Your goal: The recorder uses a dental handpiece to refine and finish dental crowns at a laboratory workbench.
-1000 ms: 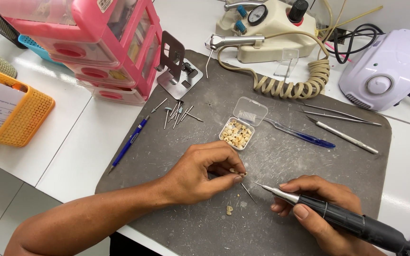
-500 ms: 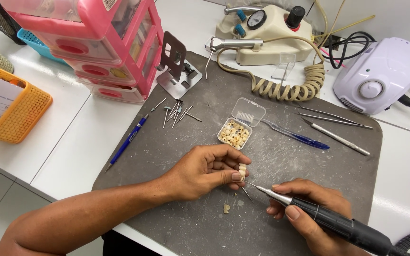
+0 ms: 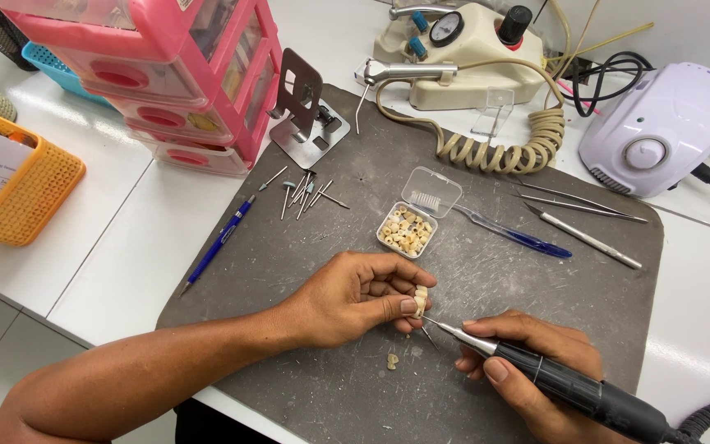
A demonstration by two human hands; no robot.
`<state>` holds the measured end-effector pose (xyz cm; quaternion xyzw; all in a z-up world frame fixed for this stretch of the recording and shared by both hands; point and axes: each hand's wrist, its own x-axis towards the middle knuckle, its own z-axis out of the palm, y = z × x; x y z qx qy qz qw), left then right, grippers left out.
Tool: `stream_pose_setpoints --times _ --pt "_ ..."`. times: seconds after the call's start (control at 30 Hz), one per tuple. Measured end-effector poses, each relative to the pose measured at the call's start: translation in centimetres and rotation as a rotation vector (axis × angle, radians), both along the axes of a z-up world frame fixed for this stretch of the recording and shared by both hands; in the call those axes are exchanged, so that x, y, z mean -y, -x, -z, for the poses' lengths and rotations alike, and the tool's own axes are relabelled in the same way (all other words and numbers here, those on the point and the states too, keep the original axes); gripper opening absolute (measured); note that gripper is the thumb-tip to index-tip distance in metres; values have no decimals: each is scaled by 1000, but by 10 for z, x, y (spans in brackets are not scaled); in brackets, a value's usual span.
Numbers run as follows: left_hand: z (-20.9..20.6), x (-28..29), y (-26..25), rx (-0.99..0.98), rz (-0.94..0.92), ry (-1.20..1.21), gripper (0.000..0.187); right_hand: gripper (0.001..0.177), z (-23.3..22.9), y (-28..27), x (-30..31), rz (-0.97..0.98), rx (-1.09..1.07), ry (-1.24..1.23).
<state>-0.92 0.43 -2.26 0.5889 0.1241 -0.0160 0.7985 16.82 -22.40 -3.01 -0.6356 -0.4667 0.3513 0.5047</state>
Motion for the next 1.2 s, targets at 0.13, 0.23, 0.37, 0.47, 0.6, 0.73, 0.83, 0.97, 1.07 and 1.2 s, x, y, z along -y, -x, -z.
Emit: stream_pose_setpoints --times 0.13,0.23,0.37,0.47,0.6,0.73,0.83,0.97,1.07,1.2 --pt "-3 0 -1 -11 9 -23 38 38 5 0 0 12 -13 34" --pt "-4 0 -1 -12 17 -34 38 38 6 1 0 16 -26 26" --pt "-3 0 0 -1 17 -40 38 38 4 0 1 12 -29 61" --pt "-3 1 0 -6 16 -30 38 37 4 -2 0 -16 -10 49" --pt "-2 1 0 -6 11 -34 39 38 4 -1 0 5 -18 53" --pt "-1 1 0 2 20 -30 39 37 7 -2 3 -20 -52 38" --pt "0 1 0 4 19 -24 39 37 4 0 2 -7 -62 50" --pt "-2 1 0 -7 21 -42 39 37 -1 1 -1 9 -32 79" --pt "-1 0 0 2 16 -53 39 37 -3 2 -2 10 -48 77" --pt "-2 1 0 -8 25 -56 39 36 1 1 -1 15 -20 75"
